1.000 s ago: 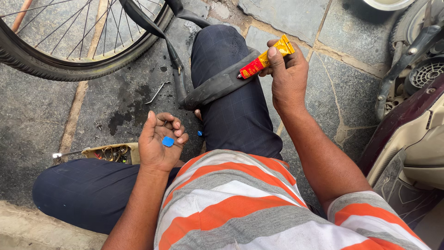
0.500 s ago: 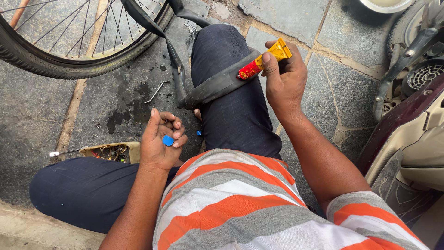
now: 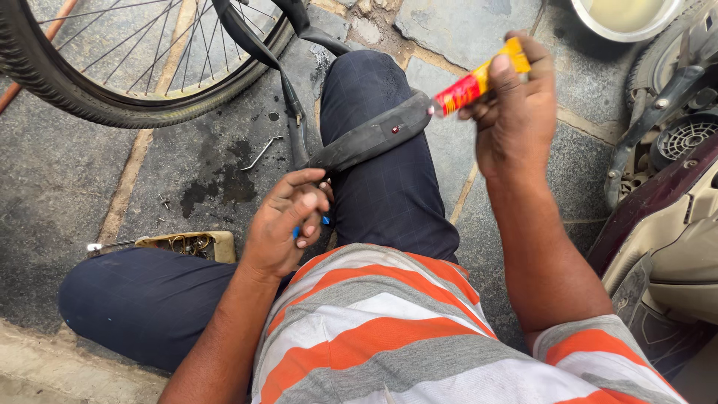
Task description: The person sits on the ground and repairs a bicycle inner tube. They use a sanding block to roughen the surface, apply glue from a tube, and then place a patch over the hole. Finally, they insert the repaired inner tube back into the tire.
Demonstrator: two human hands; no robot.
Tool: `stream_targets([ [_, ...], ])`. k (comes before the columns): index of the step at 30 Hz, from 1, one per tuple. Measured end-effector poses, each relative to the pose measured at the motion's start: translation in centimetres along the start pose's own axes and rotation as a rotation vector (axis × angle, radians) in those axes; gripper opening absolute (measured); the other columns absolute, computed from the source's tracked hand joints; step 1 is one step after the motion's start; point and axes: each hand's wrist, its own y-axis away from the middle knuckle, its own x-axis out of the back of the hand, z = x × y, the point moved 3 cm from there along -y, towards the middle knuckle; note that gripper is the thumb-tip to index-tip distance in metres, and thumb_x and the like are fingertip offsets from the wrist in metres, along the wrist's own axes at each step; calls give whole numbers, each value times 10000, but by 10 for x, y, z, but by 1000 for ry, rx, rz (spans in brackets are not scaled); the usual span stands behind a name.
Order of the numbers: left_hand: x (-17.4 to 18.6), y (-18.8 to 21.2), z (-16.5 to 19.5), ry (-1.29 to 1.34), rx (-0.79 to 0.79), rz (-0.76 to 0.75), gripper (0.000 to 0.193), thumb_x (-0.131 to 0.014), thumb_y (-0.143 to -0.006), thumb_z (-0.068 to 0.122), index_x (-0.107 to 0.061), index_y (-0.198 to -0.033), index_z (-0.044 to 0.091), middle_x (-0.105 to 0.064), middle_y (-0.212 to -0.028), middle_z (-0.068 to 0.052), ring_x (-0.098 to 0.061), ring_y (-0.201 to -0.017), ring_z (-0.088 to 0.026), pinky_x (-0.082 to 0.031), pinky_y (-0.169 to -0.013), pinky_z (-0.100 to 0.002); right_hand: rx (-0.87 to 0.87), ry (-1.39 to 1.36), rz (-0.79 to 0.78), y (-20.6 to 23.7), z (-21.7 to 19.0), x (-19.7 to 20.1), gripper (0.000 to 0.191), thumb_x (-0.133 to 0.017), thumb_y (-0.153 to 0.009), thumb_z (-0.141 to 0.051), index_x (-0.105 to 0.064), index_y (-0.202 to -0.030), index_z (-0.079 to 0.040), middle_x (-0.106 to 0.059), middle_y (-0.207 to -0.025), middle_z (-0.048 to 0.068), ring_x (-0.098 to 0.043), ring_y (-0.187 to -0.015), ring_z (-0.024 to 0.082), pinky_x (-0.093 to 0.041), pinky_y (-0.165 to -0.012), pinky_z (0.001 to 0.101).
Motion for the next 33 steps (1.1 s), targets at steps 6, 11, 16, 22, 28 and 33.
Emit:
stream_targets([
  [6,-48,12,31,-268,-105,-291,669,-618,-936,34,-409,-1569,92,-707,-1126,-131,-565,-703,-64,-483,-579,-185,-613,-206,-342,57,40,-83,421,-636,-1027,-211,-544,-1399,-38,-641,-947,58,-647,-731,127,-536,-581,267],
  [11,-44,30,34,7,-27,-128,520,-656,-904,-39,-538,-1405,37,-719,-1031,-192,-600,-640,-108,-435,-484,-179,-514,-11,-534,70,60,-100,401,-544,-1052,-168,-523,-1430,-33,-640,-1045,36,-639,-862,90,-545,-735,234],
  [16,-5,35,25,-65,-140,313,488,-682,-875,-67,-583,-1338,53,-713,-959,-149,-581,-596,-82,-423,-442,-179,-455,34,-652,87,49,-90,296,-467,-1075,-102,-494,-1350,4,-689,-1090,66,-696,-913,129,-612,-801,268],
  [22,10,33,12,-250,-206,429,457,-742,-870,0,-624,-1308,59,-691,-847,-47,-554,-557,-45,-397,-424,-187,-49,642,-662,100,37,-111,83,-653,-1047,-73,-606,-1082,-15,-752,-848,77,-744,-713,119,-593,-628,256],
  [28,6,44,25,-505,-227,488,434,-772,-890,97,-649,-1306,96,-677,-681,27,-559,-548,-10,-434,-471,-188,372,698,-726,99,24,-138,156,-789,-946,-29,-699,-1069,-60,-697,-913,97,-694,-795,155,-546,-678,275],
  [33,10,54,33,-558,-248,532,417,-777,-890,130,-663,-1291,105,-671,-655,29,-567,-551,-8,-465,-510,-195,271,739,-747,102,20,-148,257,-815,-918,-77,-645,-1098,-10,-743,-954,76,-762,-878,130,-606,-748,268],
])
